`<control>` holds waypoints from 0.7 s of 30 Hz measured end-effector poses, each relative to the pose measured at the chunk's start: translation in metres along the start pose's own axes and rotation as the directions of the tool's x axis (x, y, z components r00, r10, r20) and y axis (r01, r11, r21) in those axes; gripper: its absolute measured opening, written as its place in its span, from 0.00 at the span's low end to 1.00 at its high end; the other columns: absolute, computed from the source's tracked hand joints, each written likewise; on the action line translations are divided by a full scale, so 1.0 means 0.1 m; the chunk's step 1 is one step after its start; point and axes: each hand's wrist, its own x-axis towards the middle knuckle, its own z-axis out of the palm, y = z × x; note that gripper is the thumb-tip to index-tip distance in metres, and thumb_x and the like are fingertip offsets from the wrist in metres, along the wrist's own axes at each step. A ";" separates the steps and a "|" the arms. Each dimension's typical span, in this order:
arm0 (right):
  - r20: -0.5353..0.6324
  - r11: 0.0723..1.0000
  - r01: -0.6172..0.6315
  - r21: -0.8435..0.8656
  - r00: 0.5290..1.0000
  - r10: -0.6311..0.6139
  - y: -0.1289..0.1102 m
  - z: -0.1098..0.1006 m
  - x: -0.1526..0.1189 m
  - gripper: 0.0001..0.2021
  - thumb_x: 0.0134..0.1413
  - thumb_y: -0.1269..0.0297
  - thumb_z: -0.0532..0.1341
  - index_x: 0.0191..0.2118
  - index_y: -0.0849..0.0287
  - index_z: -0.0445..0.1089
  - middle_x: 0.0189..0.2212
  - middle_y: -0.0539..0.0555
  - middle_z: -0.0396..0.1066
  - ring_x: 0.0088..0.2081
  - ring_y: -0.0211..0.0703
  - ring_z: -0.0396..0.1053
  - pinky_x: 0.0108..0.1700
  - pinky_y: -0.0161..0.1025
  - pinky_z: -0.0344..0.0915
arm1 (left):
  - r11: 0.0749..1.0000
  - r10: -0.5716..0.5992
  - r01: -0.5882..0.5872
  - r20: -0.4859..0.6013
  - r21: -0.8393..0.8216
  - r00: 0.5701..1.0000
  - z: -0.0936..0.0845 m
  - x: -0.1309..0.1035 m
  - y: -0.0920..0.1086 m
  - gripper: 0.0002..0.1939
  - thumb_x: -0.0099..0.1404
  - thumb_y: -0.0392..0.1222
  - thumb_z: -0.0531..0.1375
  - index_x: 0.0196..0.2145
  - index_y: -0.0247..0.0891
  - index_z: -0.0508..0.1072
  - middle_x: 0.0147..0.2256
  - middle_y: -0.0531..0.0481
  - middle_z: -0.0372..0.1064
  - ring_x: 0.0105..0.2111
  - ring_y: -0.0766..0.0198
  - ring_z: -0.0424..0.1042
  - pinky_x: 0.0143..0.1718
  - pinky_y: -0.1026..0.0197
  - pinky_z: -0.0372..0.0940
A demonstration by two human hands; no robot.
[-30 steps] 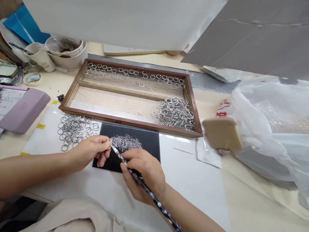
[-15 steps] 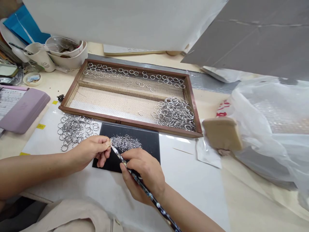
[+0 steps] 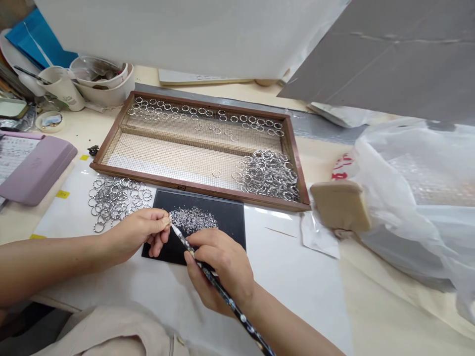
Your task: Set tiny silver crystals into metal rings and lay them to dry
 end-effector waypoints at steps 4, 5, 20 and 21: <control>-0.022 1.000 0.013 -0.028 1.000 -0.014 -0.02 0.00 0.03 0.15 0.46 0.82 0.57 0.35 0.56 0.56 0.28 0.54 0.69 0.30 0.39 0.69 0.31 0.40 0.69 | 1.000 0.014 -0.014 0.008 -0.002 1.000 0.00 0.01 -0.01 0.17 0.67 0.37 0.48 0.20 0.35 0.62 0.10 0.54 0.60 0.12 0.72 0.59 0.16 0.70 0.54; -0.020 0.999 0.014 -0.042 1.000 -0.014 -0.02 0.01 0.03 0.15 0.46 0.81 0.57 0.35 0.55 0.56 0.28 0.54 0.69 0.29 0.39 0.69 0.30 0.39 0.69 | 1.000 0.013 -0.013 0.008 -0.002 1.000 0.00 0.01 -0.01 0.17 0.67 0.37 0.48 0.20 0.35 0.62 0.10 0.54 0.60 0.12 0.72 0.59 0.16 0.70 0.54; -0.013 0.996 0.014 -0.084 1.000 -0.016 -0.03 0.02 0.02 0.13 0.47 0.81 0.57 0.34 0.56 0.56 0.28 0.55 0.70 0.29 0.38 0.67 0.30 0.37 0.68 | 1.000 0.008 -0.008 0.000 0.012 1.000 -0.01 0.02 0.00 0.17 0.66 0.37 0.48 0.20 0.35 0.62 0.10 0.53 0.60 0.12 0.72 0.59 0.17 0.69 0.53; -0.011 0.996 0.013 -0.088 1.000 -0.014 -0.03 0.02 0.02 0.13 0.47 0.80 0.57 0.33 0.56 0.56 0.27 0.55 0.70 0.29 0.38 0.67 0.29 0.37 0.68 | 1.000 0.007 -0.007 0.000 0.012 1.000 -0.01 0.02 0.00 0.17 0.66 0.37 0.48 0.20 0.35 0.61 0.10 0.53 0.60 0.12 0.72 0.59 0.17 0.69 0.53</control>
